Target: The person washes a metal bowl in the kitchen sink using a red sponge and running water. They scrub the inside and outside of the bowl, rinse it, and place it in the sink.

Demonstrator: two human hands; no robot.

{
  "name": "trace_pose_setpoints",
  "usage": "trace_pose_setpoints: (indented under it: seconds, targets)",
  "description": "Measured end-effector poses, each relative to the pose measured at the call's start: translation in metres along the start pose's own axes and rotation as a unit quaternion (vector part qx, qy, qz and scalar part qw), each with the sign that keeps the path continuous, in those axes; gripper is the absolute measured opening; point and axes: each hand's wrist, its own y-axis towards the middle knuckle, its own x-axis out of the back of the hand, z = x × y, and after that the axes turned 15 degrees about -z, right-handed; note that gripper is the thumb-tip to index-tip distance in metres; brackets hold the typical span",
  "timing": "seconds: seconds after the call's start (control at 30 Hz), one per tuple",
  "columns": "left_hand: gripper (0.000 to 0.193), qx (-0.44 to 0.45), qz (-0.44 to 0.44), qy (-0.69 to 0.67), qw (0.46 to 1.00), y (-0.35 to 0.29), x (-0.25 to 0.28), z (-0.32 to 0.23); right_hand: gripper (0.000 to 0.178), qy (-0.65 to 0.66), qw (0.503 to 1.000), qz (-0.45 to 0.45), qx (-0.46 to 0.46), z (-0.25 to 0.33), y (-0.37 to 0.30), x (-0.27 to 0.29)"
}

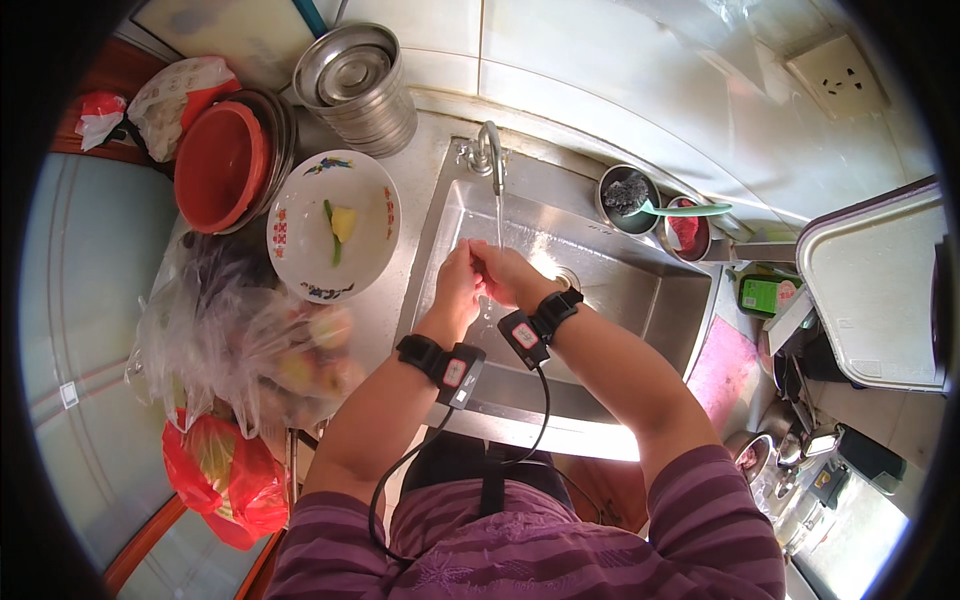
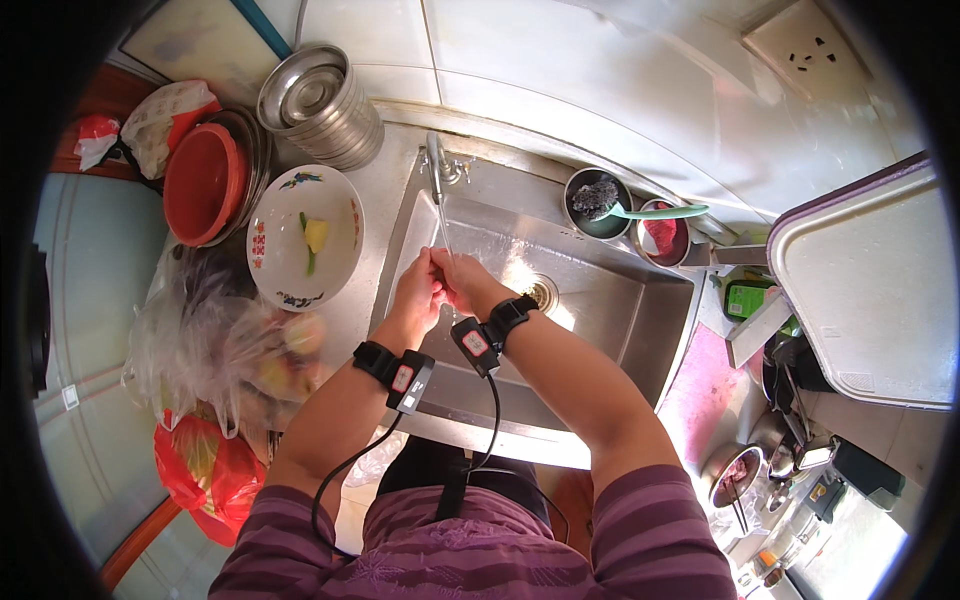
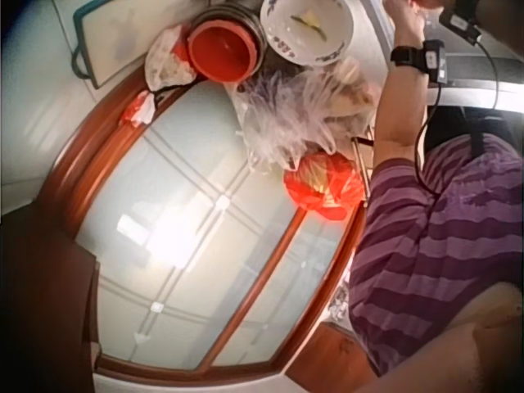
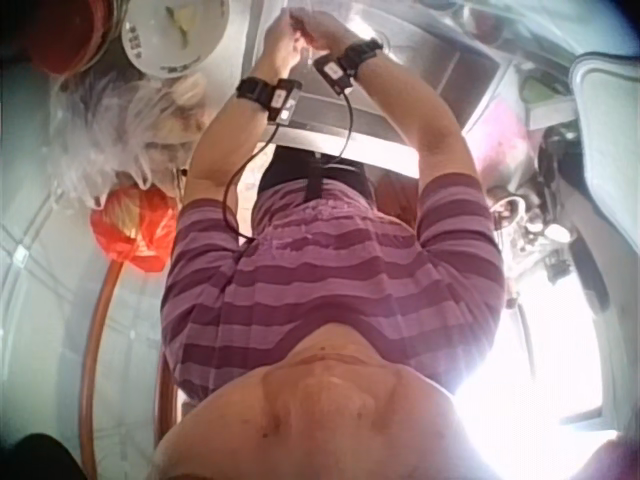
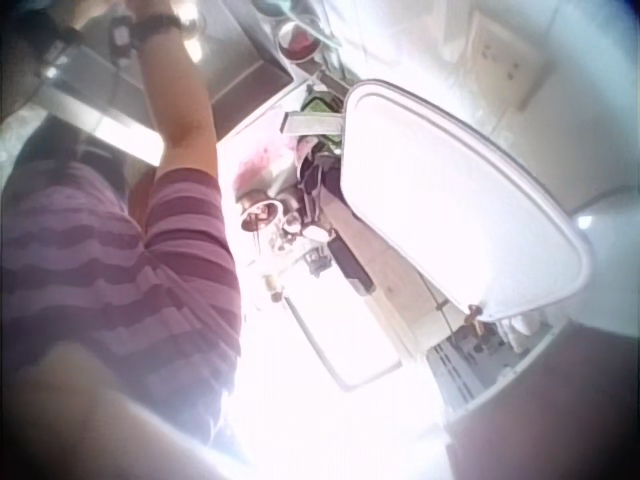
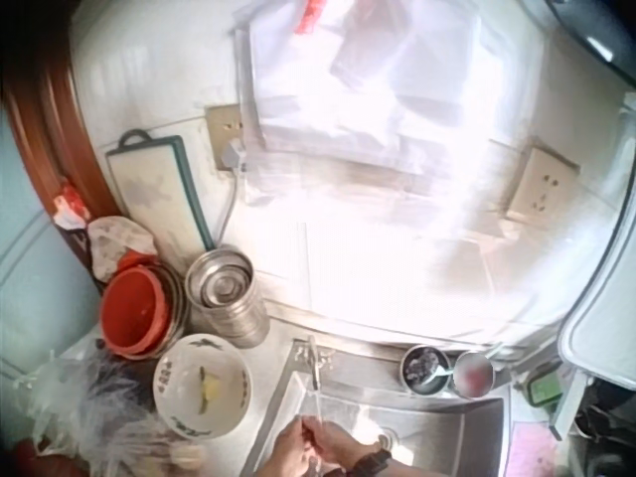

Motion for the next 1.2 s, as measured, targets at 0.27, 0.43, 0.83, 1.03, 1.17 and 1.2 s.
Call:
trace_pose_setpoints:
  seconds: [0.27,0.43,0.83,1.03,1.17,1.2]
  targets:
    - [0.037,0.083,0.043,-0.048,0.994,-0.006,-0.024,0.03,0.037,-0.285,0.925,-0.13,0.215,0.006,-0.036,0.017]
    - [0.021,0.082,-0.002,-0.034,0.996,-0.011,-0.041,0.027,0.026,-0.357,0.88,-0.06,0.308,0.028,-0.059,0.039]
    - [0.02,0.07,0.106,0.035,0.991,-0.002,-0.035,0.017,0.025,-0.638,0.541,-0.197,0.512,0.139,-0.002,0.015]
    - [0.02,0.119,0.081,0.085,0.986,-0.002,-0.033,0.012,0.028,-0.678,0.519,-0.216,0.473,0.159,0.008,-0.006]
    - [0.035,0.025,0.064,0.045,0.997,0.01,-0.022,0.029,0.021,-0.613,0.548,-0.267,0.503,0.119,-0.009,-0.001]
    - [0.038,0.082,0.081,0.018,0.993,0.007,-0.025,0.027,0.015,-0.571,0.604,-0.243,0.501,0.093,-0.012,0.011]
